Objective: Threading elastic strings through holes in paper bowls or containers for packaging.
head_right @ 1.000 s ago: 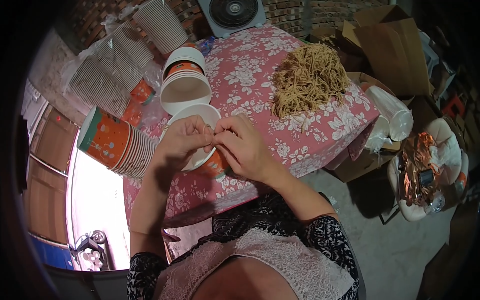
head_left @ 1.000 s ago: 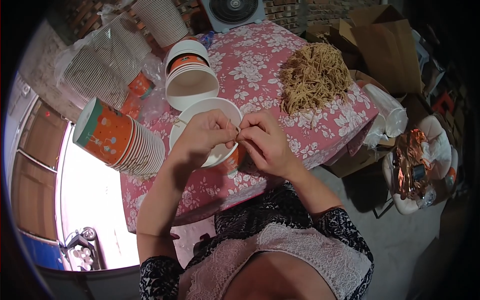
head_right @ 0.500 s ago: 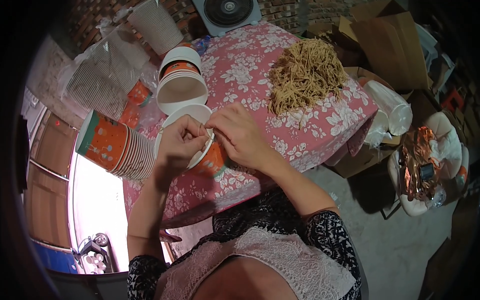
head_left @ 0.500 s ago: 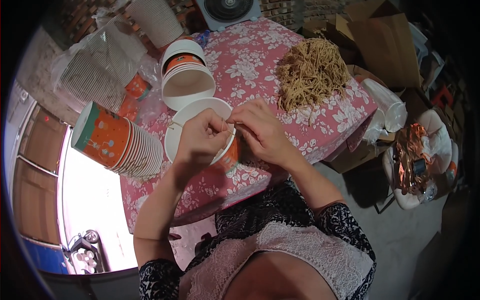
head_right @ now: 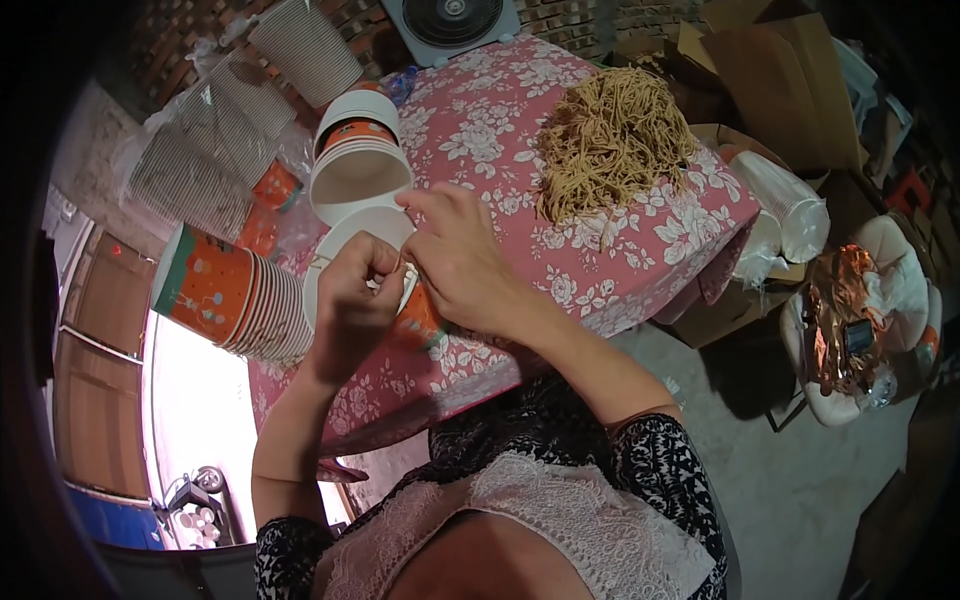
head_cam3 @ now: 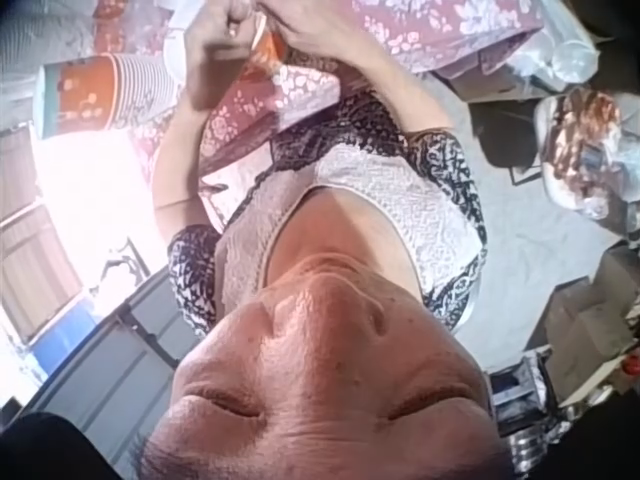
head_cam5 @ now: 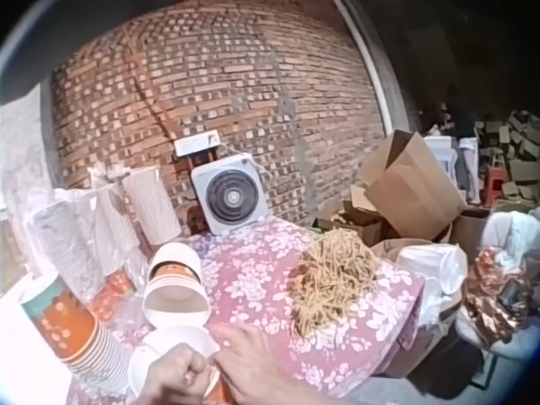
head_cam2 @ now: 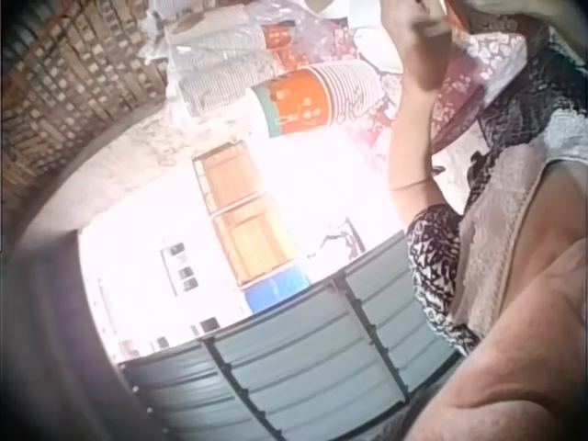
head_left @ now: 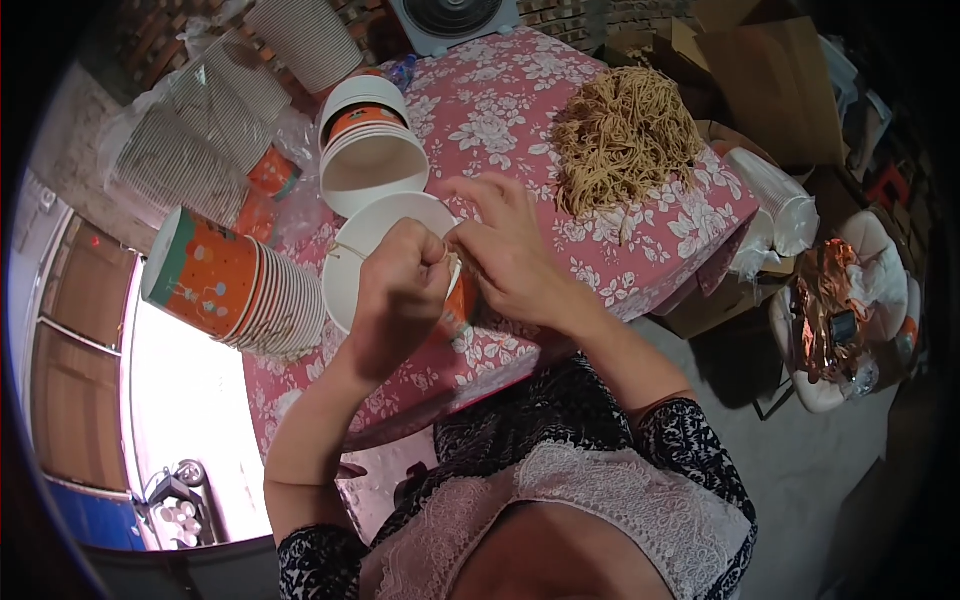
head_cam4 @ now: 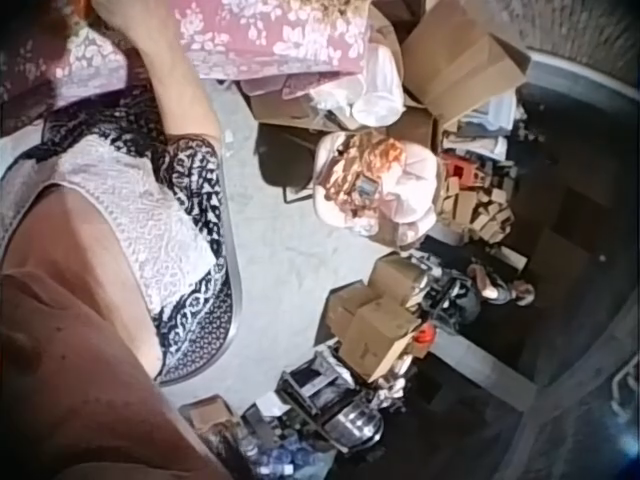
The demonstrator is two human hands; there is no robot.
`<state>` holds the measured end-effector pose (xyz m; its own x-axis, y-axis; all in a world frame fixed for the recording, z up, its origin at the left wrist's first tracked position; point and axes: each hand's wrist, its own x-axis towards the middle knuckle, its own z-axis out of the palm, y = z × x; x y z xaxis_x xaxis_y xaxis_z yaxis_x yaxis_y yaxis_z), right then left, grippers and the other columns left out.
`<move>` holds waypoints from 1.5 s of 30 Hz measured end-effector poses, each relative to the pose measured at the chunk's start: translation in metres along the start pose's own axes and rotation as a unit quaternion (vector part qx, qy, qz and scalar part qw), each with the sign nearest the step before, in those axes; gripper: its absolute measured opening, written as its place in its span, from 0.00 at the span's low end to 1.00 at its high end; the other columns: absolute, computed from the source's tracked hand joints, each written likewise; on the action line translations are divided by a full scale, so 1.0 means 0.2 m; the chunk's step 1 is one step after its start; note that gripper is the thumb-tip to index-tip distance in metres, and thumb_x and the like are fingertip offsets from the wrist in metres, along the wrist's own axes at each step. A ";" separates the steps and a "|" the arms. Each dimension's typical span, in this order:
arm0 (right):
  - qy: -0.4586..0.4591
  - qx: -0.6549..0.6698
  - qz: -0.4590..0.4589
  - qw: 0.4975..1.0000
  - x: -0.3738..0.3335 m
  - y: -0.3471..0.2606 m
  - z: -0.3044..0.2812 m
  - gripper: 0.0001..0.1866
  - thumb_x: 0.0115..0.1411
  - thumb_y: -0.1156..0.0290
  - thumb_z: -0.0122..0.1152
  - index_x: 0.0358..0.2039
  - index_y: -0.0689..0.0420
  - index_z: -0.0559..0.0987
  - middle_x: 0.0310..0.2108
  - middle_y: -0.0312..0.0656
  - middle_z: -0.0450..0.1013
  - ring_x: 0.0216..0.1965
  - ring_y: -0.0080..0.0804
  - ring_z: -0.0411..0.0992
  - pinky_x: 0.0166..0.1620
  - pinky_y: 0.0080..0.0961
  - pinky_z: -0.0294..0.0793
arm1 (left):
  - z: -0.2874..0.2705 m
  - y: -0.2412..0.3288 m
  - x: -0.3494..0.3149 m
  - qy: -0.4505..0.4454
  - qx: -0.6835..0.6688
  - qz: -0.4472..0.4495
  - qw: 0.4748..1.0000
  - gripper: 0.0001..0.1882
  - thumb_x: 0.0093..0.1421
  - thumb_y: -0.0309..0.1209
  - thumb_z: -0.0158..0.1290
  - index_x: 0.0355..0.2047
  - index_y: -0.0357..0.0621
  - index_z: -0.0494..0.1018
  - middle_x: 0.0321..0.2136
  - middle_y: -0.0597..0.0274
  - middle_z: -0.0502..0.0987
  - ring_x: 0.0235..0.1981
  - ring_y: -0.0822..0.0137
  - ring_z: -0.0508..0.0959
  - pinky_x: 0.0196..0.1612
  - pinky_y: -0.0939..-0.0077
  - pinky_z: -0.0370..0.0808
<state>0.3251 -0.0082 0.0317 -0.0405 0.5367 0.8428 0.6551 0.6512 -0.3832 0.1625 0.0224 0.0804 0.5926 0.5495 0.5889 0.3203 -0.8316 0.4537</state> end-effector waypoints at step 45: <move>0.084 -0.003 -0.026 0.996 -0.15 0.01 0.00 0.08 0.52 0.80 0.59 0.29 0.59 0.68 0.44 0.49 0.66 0.49 0.51 0.64 0.51 0.44 0.62 | -0.09 -0.06 0.02 -0.115 -0.279 -0.320 0.898 0.08 0.59 0.29 0.52 0.28 0.35 0.69 0.21 0.62 0.73 0.20 0.76 0.72 0.23 0.81 0.67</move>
<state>0.3284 -0.0235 0.0059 0.0514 0.4046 0.9131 0.6601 0.6723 -0.3351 0.1468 0.0362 0.0889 0.5765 0.8164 -0.0352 0.2666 -0.1472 0.9525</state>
